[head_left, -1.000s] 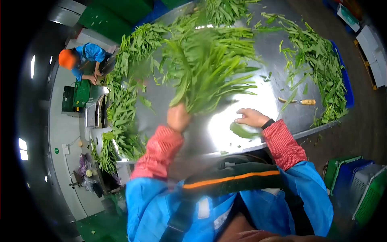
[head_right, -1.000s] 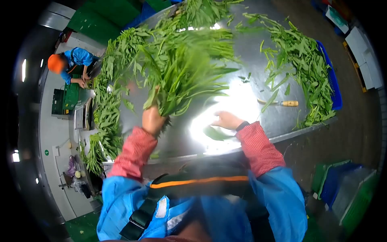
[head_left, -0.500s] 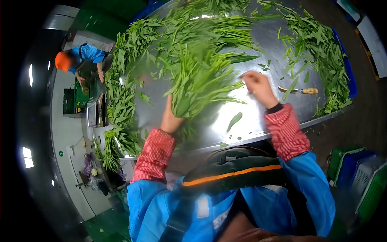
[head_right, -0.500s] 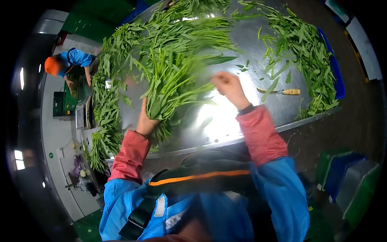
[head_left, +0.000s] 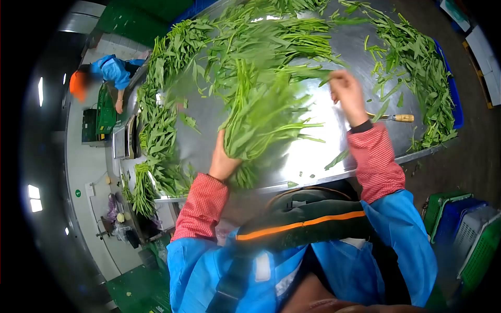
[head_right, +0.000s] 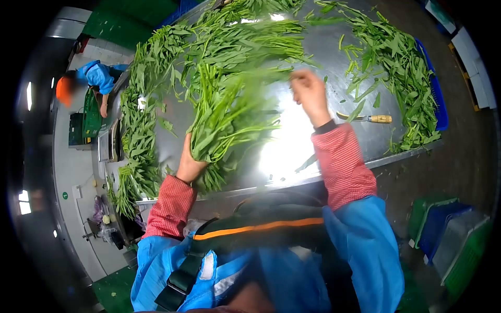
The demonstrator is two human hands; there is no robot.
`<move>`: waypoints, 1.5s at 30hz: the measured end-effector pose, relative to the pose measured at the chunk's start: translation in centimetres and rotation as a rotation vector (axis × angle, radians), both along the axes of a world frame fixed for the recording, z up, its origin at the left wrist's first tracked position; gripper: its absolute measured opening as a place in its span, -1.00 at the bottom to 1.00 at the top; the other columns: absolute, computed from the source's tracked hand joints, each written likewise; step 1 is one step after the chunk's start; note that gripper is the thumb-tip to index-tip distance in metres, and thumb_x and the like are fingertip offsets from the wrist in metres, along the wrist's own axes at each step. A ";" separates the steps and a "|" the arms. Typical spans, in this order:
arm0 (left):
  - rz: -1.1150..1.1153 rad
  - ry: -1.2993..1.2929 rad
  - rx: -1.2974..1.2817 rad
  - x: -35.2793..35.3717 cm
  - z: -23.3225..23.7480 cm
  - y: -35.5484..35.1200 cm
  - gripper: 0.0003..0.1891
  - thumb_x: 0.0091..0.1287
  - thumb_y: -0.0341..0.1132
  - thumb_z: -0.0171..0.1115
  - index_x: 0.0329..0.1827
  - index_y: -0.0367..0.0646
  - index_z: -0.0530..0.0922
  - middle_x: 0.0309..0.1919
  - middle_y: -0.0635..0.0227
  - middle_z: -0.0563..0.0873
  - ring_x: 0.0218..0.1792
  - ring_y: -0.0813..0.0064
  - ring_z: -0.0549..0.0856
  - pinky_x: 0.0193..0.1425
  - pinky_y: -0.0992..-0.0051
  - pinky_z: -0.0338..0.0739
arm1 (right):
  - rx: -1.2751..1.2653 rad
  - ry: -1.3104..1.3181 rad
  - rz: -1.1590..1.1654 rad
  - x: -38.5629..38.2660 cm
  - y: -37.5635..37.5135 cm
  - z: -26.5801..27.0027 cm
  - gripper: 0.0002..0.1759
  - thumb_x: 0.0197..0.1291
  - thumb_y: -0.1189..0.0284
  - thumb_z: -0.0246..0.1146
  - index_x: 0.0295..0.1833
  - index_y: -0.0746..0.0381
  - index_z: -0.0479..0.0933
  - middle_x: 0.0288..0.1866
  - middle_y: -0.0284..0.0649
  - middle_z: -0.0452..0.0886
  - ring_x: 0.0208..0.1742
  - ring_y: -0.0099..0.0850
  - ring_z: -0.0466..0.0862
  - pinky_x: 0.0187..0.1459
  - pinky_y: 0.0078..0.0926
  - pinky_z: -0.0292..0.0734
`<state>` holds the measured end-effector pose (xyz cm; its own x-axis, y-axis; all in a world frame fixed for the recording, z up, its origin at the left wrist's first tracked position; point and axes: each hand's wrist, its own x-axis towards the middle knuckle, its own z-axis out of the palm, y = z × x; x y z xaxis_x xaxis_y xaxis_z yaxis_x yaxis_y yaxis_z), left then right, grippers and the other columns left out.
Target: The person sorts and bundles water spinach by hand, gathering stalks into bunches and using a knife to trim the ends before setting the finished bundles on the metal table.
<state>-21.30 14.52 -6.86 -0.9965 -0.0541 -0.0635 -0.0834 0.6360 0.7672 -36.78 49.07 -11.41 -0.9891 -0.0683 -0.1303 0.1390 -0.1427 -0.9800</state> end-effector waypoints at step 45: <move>-0.109 -0.023 -0.152 0.1 2.8 1.3 -0.29 0.12 -0.30 0.43 0.32 -0.21 0.28 0.03 0.06 0.67 0.06 0.13 0.68 0.10 0.36 0.53 | 0.302 0.575 0.375 1.2 -2.7 0.2 -0.40 0.18 0.29 0.33 0.29 0.24 0.33 -0.13 -0.17 0.56 -0.17 -0.51 0.56 -0.34 -0.61 0.52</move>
<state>-21.23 15.80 -4.04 -0.9954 0.0430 -0.0854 -0.0242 0.7508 0.6601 -35.61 46.41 -11.24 -0.8245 -0.4572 0.3334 -0.4203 0.1004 -0.9018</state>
